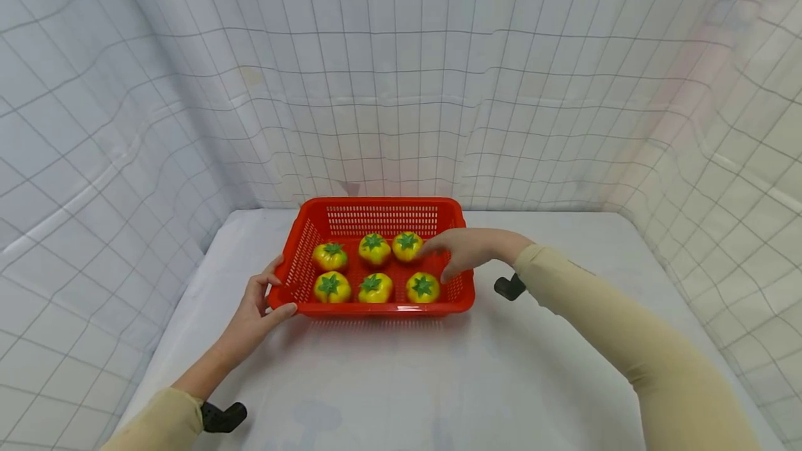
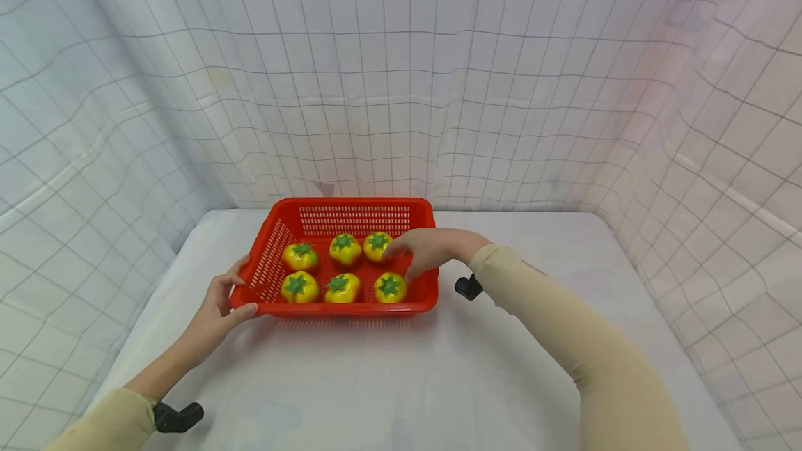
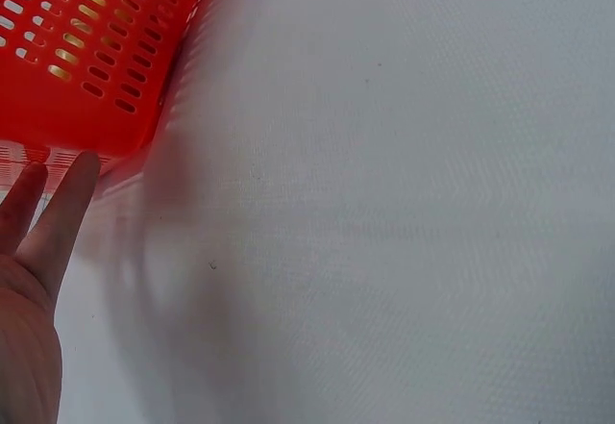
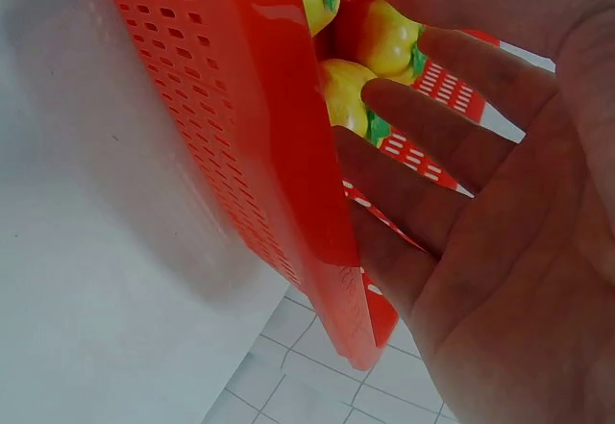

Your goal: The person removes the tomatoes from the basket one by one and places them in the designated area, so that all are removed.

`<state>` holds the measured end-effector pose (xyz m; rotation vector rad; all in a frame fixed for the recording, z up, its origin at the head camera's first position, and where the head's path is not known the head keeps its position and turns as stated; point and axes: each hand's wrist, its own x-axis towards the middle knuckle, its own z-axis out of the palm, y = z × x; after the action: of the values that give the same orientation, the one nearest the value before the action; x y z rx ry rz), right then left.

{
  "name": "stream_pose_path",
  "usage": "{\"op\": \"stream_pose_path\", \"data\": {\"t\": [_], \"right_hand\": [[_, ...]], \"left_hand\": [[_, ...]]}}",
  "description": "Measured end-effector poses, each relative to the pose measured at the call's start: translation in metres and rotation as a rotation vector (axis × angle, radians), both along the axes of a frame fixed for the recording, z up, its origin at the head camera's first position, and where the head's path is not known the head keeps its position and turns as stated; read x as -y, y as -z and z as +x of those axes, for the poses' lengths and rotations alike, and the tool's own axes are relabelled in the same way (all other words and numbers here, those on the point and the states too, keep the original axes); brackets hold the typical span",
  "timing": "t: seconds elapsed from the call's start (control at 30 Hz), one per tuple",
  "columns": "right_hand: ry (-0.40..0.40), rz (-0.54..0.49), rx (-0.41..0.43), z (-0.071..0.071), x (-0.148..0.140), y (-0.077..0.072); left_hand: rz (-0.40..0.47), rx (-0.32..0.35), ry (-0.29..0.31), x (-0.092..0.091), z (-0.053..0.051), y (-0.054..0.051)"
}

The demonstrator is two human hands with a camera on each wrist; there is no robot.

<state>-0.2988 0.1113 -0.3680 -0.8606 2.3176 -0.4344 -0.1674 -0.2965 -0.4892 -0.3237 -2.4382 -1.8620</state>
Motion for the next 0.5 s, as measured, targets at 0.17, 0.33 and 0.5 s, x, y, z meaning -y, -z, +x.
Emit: {"op": "stream_pose_path", "data": {"t": [0.17, 0.33, 0.5], "right_hand": [[-0.038, 0.046, 0.025, -0.006, 0.008, 0.0], [-0.108, 0.089, 0.006, -0.011, 0.017, 0.0], [-0.118, 0.143, 0.003, -0.018, 0.026, 0.002]], "left_hand": [[0.037, -0.003, 0.019, -0.001, -0.001, 0.002], [0.07, 0.008, 0.032, 0.0, 0.0, 0.002], [0.091, 0.014, 0.035, -0.001, 0.001, 0.004]]}}
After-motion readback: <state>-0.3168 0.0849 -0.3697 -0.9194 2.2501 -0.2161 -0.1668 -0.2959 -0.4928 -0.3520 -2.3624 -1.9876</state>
